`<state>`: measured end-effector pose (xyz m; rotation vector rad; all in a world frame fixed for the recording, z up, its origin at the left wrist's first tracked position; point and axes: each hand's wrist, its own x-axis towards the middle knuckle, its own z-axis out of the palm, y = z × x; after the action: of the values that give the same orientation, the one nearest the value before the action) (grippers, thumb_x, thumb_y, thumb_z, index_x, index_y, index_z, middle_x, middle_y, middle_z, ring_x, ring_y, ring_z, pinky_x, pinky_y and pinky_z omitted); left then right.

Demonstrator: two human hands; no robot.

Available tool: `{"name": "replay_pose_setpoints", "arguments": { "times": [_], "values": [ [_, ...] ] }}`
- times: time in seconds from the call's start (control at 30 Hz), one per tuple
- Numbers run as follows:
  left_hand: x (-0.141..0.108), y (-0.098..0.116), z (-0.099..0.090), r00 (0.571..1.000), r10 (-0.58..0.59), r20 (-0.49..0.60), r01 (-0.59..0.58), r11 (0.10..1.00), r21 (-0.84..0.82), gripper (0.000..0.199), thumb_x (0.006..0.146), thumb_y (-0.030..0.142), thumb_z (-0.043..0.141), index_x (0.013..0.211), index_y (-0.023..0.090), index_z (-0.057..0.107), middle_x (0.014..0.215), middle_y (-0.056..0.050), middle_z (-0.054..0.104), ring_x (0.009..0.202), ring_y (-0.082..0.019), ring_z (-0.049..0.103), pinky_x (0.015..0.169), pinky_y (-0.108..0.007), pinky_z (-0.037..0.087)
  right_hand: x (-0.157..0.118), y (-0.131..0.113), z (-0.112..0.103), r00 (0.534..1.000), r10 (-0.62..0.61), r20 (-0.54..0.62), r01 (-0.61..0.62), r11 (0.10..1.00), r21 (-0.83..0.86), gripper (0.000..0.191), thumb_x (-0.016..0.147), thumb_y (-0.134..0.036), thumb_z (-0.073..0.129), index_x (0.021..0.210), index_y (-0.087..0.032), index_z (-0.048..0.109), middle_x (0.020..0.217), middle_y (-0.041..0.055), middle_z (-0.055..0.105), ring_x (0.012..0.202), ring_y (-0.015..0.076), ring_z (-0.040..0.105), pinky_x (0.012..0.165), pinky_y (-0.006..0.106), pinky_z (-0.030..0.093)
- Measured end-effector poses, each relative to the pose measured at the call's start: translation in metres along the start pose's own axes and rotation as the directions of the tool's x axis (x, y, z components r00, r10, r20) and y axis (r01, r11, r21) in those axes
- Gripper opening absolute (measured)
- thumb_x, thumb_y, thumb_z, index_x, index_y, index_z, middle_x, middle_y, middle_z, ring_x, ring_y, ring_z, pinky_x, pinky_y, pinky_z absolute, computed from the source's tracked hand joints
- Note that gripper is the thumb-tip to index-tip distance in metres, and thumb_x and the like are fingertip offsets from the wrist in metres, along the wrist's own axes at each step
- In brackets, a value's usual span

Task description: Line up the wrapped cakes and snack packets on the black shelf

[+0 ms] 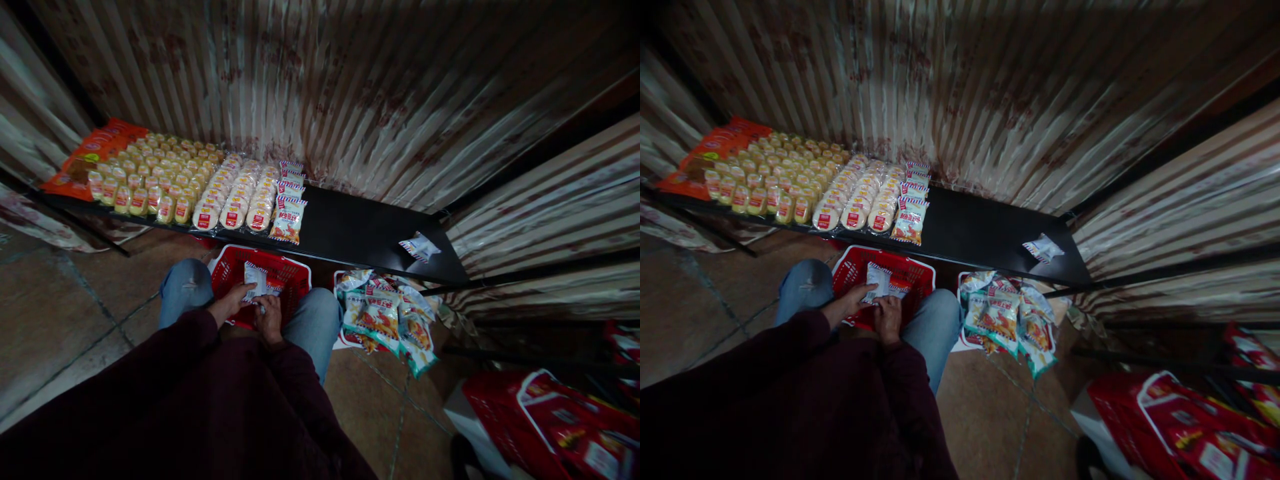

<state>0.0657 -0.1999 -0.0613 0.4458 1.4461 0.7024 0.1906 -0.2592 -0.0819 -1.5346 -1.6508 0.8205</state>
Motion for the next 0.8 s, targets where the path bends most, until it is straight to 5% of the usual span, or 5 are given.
{"name": "replay_pose_setpoints", "arguments": {
  "times": [0.13,0.5,0.8],
  "values": [
    [0.002,-0.005,-0.004,0.999,-0.048,-0.005,0.048,0.998,-0.032,0.027,0.063,0.036,0.073,0.081,0.018,0.061,0.076,-0.003,0.067,0.076,-0.017,0.063,0.06,-0.024,0.047,-0.002,-0.002,-0.001,0.998,-0.02,-0.055,0.022,0.999,0.036,0.035,0.073,-0.009,0.049,0.094,-0.027,0.07,0.092,0.0046,0.061,0.098,0.022,0.048,0.092,0.036,0.039],
    [-0.002,-0.016,-0.005,0.994,-0.062,0.094,0.07,0.994,-0.085,0.029,0.059,0.025,0.072,0.085,0.019,0.063,0.071,0.0,0.066,0.063,-0.013,0.059,0.059,-0.023,0.045,0.001,-0.001,-0.005,0.979,0.166,-0.114,-0.124,0.943,0.31,0.033,0.08,-0.031,0.055,0.111,-0.027,0.067,0.117,0.0063,0.062,0.114,0.0233,0.049,0.106,0.038,0.029],
    [-0.004,-0.019,-0.003,0.989,0.011,0.15,-0.009,1.0,-0.012,0.055,0.055,0.046,0.074,0.101,0.019,0.062,0.091,-0.003,0.069,0.085,-0.019,0.062,0.073,-0.028,0.044,0.001,0.011,0.003,0.967,0.219,-0.128,-0.202,0.971,0.13,0.047,0.083,-0.046,0.047,0.116,-0.016,0.063,0.119,0.0139,0.063,0.112,0.0251,0.055,0.1,0.041,0.039]
  ]
}}
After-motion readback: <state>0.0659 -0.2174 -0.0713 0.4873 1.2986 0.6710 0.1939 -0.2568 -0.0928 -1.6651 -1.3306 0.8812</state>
